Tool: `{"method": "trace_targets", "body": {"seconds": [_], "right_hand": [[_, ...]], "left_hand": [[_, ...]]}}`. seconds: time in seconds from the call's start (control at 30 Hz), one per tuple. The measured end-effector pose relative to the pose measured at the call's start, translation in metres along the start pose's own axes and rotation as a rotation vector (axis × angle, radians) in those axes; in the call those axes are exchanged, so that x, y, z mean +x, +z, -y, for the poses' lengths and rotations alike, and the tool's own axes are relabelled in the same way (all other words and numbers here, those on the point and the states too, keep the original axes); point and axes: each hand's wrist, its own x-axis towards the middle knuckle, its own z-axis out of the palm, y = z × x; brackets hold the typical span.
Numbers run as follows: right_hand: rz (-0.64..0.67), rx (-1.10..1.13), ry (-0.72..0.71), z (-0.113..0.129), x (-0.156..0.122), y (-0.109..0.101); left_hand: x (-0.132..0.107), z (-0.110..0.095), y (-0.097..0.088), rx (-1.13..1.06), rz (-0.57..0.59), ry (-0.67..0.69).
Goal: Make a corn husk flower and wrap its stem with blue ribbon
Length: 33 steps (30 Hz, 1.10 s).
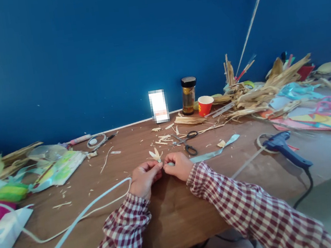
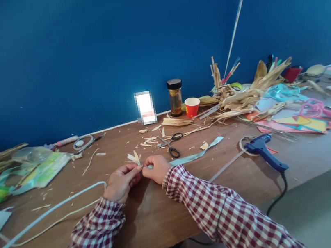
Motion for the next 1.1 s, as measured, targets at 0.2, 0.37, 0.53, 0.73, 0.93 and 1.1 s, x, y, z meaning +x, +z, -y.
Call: {"method": "trace_targets", "body": {"seconds": [0.2,0.37,0.53,0.73,0.93,1.1], "right_hand": [[0.054,0.055,0.003,0.000,0.002,-0.005],[0.154,0.099,-0.003,0.001,0.002,-0.013],[0.239,0.193,-0.014,-0.003,0.004,-0.017],[0.239,0.197,0.008,-0.005,0.004,-0.015],[0.082,0.060,0.048,-0.002,0.000,-0.009],[-0.040,-0.029,-0.008,0.003,-0.003,-0.006]], "left_hand": [[0.000,-0.001,-0.001,-0.073,0.095,-0.088],[0.004,0.003,-0.006,-0.074,0.189,-0.102],[0.005,0.006,-0.006,-0.098,0.220,-0.111],[0.006,0.010,-0.005,-0.129,0.216,-0.079],[0.008,0.010,-0.002,-0.044,0.179,0.007],[0.011,0.014,0.000,0.166,0.090,0.154]]}}
